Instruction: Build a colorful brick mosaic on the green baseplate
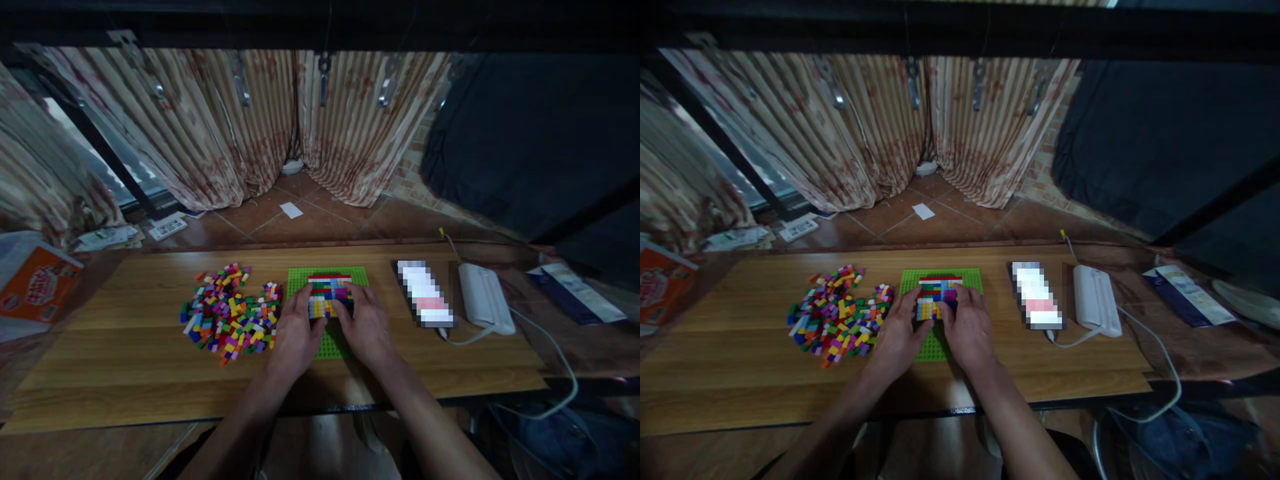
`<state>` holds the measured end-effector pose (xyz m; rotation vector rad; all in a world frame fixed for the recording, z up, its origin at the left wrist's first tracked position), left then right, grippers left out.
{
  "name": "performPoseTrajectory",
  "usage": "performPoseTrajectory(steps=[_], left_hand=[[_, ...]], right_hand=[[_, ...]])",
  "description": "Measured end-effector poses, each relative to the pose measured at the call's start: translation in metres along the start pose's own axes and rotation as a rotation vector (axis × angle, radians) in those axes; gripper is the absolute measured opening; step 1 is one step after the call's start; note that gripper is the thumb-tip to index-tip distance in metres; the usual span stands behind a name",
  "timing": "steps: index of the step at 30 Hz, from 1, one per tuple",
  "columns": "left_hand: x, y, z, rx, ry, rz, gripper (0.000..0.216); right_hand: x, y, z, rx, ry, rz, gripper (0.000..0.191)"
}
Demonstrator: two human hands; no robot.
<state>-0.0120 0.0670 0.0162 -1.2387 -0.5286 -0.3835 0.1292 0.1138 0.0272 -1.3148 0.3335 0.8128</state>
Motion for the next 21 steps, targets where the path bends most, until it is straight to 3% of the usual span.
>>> performPoseTrajectory(steps=[14,21], left_hand=[[-0.007,0.004,0.000,-0.034,-0.036,-0.135,0.067],[-0.006,0.001,-0.004,-0.085,0.014,-0.140,0.069]], right_hand=[[0.001,-0.003,0.001,0.021,-0.020,0.008,0.044],[0.011,-0.006,0.006,-0.058,0.025,0.047,0.048]])
Point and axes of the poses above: each hand's wrist, its own z-axis towards the middle knuckle, its own y-axis out of the palm, x = y × z, the point moved 7 cm from there along z, towards the middle knuckle, and after that the axes turned 7 degrees about z, right-handed, at the moved point
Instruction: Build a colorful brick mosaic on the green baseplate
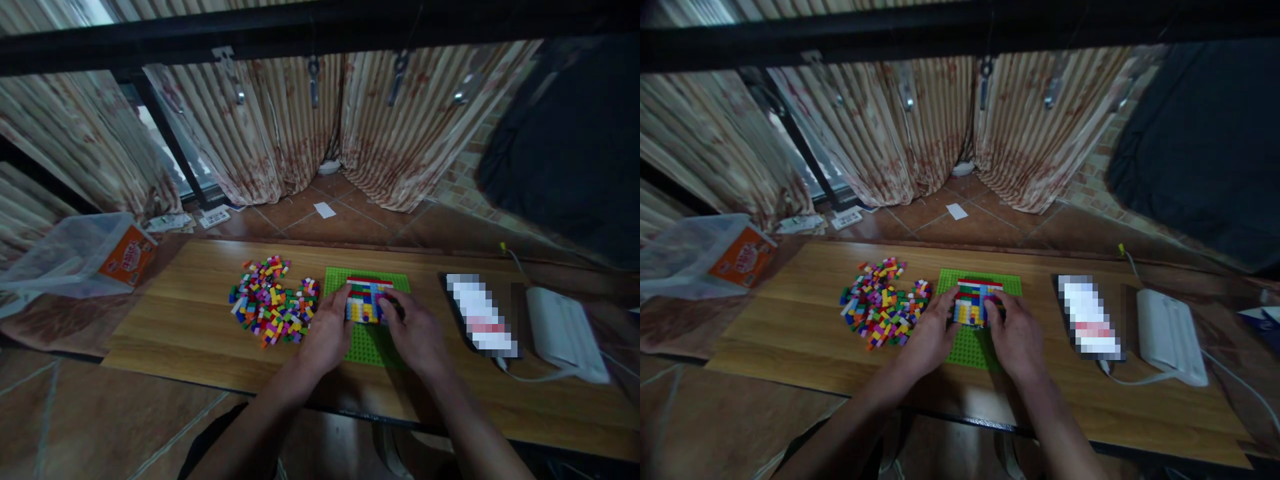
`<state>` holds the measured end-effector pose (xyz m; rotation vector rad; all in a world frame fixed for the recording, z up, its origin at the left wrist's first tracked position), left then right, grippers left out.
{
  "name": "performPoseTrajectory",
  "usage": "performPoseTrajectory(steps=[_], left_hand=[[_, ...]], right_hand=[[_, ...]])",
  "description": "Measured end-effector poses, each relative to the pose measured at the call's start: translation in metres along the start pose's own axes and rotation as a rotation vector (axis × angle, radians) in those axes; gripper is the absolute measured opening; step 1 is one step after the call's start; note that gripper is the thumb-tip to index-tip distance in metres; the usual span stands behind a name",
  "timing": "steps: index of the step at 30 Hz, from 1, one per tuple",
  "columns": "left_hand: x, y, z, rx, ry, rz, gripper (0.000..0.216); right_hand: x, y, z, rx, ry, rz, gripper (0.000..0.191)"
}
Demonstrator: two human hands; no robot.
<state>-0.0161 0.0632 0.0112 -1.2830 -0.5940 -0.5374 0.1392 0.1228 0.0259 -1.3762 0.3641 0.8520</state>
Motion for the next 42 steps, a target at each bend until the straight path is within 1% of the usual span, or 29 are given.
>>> performPoseTrajectory(steps=[5,8,10,13,16,18,21,24,26,29,37,42], left_hand=[[0.004,-0.009,-0.002,0.010,0.049,0.001,0.070],[-0.003,-0.027,0.001,0.066,0.019,0.021,0.068],[-0.013,-0.045,0.004,0.132,-0.040,0.050,0.059],[-0.034,-0.075,0.008,0.248,-0.158,0.090,0.042],[-0.060,-0.106,0.008,0.335,-0.283,0.162,0.036],[-0.081,-0.128,0.004,0.355,-0.384,0.226,0.031],[-0.116,-0.162,-0.010,0.399,-0.570,0.262,0.030],[-0.145,-0.186,-0.028,0.387,-0.736,0.319,0.029],[-0.157,-0.189,-0.034,0.309,-0.775,0.352,0.027],[-0.164,-0.185,-0.036,0.221,-0.763,0.370,0.026],[-0.161,-0.175,-0.028,0.146,-0.722,0.379,0.020],[-0.160,-0.175,-0.027,0.166,-0.736,0.391,0.020]], right_hand=[[0.009,-0.002,0.002,-0.019,0.044,-0.037,0.053],[0.012,-0.002,0.003,-0.025,0.049,-0.083,0.055],[0.013,-0.001,0.004,-0.043,0.050,-0.101,0.057],[0.016,-0.001,0.004,-0.063,0.061,-0.117,0.058],[0.018,-0.002,0.006,-0.069,0.079,-0.117,0.059],[0.020,-0.002,0.006,-0.073,0.099,-0.118,0.059],[0.021,-0.002,0.007,-0.085,0.105,-0.125,0.059],[0.025,-0.002,0.009,-0.094,0.117,-0.135,0.060],[0.028,-0.002,0.010,-0.098,0.126,-0.136,0.060],[0.029,-0.002,0.011,-0.104,0.120,-0.132,0.061],[0.024,-0.002,0.009,-0.133,0.139,-0.191,0.066],[0.024,-0.002,0.009,-0.125,0.142,-0.188,0.064]])
Point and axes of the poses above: each hand's wrist, its own z-axis towards the middle knuckle, its own y-axis out of the palm, x = y × z, the point moved 7 cm from there along z, towards the middle knuckle, and after that the axes turned 7 degrees about z, right-handed, at the moved point
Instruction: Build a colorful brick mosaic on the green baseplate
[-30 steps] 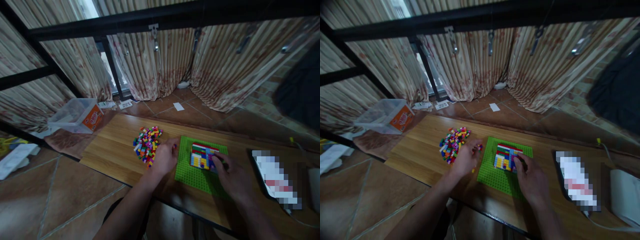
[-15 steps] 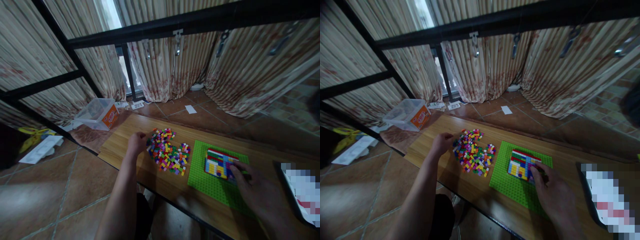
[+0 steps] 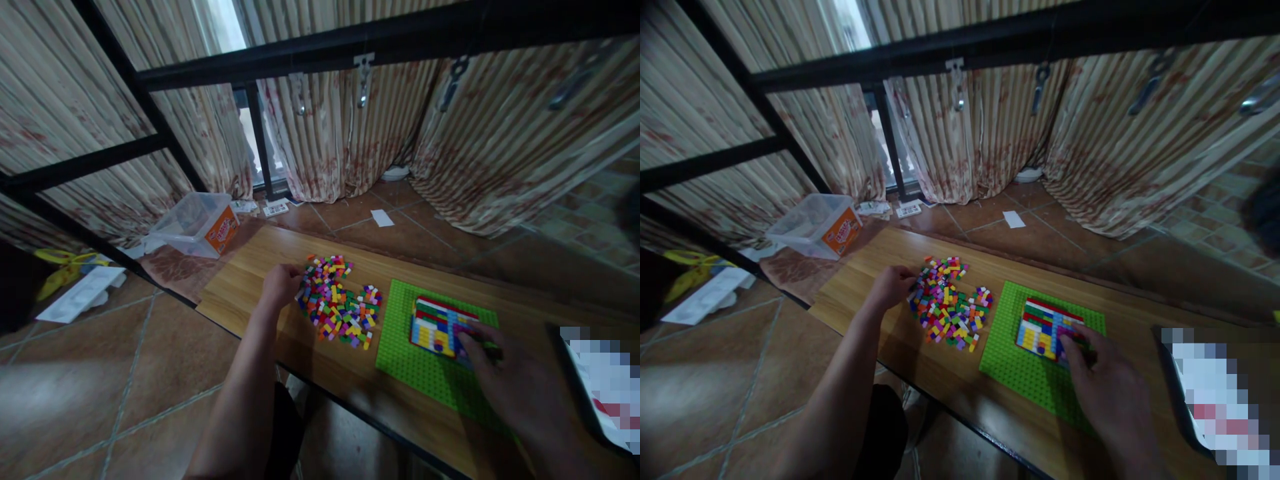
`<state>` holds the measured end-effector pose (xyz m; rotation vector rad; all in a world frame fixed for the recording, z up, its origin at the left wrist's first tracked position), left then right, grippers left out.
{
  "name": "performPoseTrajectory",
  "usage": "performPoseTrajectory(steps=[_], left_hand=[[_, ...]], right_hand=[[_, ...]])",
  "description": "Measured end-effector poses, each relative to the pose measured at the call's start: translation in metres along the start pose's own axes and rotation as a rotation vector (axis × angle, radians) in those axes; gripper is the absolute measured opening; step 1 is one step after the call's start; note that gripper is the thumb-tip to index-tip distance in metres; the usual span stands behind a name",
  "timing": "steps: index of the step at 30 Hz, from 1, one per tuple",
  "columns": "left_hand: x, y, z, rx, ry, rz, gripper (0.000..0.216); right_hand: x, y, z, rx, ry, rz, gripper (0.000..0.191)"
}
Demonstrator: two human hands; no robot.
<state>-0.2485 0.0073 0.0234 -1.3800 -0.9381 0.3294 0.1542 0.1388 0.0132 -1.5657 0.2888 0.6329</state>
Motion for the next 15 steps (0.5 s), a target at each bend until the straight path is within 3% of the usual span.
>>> performPoseTrajectory(steps=[4,8,11,15], left_hand=[[0.004,-0.006,-0.001,0.036,-0.011,-0.004,0.020],[0.022,-0.020,-0.007,0.220,0.049,-0.159,0.022],[0.056,-0.013,-0.023,0.253,0.259,-0.356,0.017],[0.116,0.015,-0.060,0.136,0.634,-0.485,0.012]], right_hand=[[-0.002,0.000,-0.001,0.042,-0.052,0.035,0.059],[-0.006,0.000,-0.004,0.070,-0.107,0.073,0.056],[-0.009,-0.002,-0.005,0.089,-0.109,0.101,0.054],[-0.014,-0.003,-0.005,0.089,-0.107,0.140,0.049]])
Point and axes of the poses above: each hand's wrist, its own z-axis towards the middle knuckle, its own y-axis out of the palm, x = y × z, the point moved 7 cm from there along z, towards the middle knuckle, and after that the axes turned 7 degrees about z, right-handed, at the moved point
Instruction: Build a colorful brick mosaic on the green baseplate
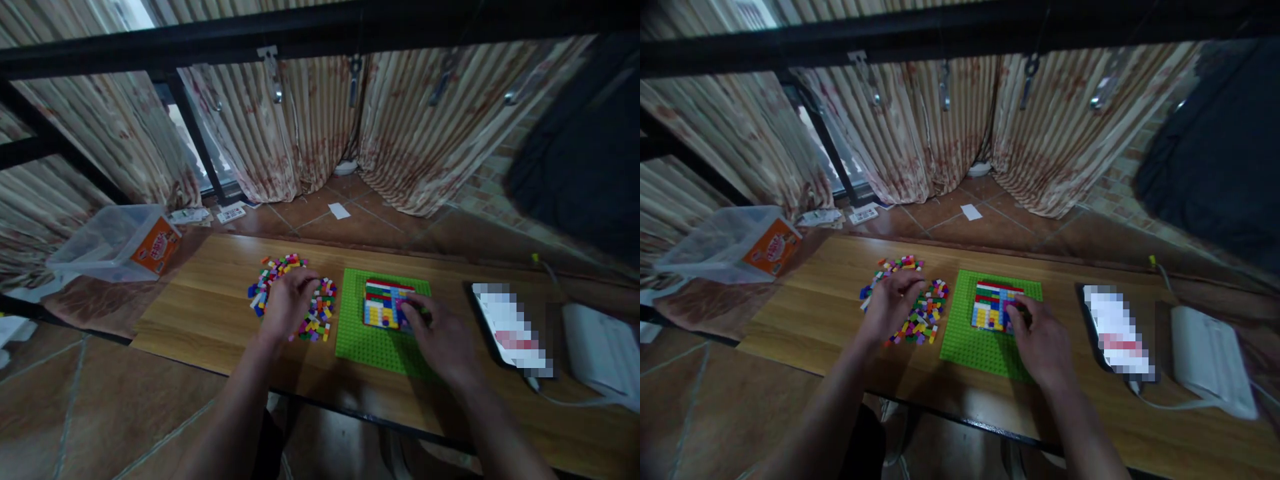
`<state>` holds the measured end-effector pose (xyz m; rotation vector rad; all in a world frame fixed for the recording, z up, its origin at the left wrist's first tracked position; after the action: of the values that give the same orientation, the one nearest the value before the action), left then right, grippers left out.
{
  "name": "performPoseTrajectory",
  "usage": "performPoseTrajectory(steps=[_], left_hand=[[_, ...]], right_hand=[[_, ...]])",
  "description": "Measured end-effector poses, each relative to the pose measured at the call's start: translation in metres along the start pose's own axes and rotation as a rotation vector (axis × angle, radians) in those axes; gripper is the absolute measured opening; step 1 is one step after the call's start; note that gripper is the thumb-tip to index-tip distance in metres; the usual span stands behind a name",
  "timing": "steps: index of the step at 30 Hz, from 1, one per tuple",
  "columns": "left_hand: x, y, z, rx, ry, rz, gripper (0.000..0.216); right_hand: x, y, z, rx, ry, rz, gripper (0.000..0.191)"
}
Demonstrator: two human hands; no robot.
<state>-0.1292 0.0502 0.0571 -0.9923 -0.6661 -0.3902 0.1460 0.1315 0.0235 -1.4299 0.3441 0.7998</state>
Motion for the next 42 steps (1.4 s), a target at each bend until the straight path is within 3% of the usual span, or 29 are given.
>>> performPoseTrajectory(steps=[5,12,22,34,42], left_hand=[[0.047,0.048,-0.015,-0.216,0.193,-0.076,0.018],[0.060,0.073,-0.024,-0.325,0.222,-0.069,0.022],[0.062,0.082,-0.024,-0.287,0.185,-0.021,0.030],[0.065,0.092,-0.020,-0.257,0.281,0.117,0.028],[0.066,0.093,-0.017,-0.244,0.271,0.173,0.030]], right_hand=[[-0.003,0.001,-0.001,-0.005,-0.006,0.044,0.046],[-0.004,-0.002,0.000,0.007,-0.005,0.074,0.044],[-0.006,-0.002,-0.001,0.006,-0.028,0.074,0.043],[-0.006,-0.003,-0.003,0.002,-0.034,0.086,0.044],[-0.005,-0.003,-0.004,-0.008,-0.041,0.085,0.042]])
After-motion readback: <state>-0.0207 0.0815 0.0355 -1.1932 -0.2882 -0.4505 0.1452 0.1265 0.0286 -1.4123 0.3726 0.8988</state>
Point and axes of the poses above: each hand's wrist, its own z-axis towards the middle knuckle, its own y-axis out of the palm, x = y × z, the point moved 7 cm from there along z, towards the middle knuckle, and after that the axes turned 7 degrees about z, right-handed, at the moved point
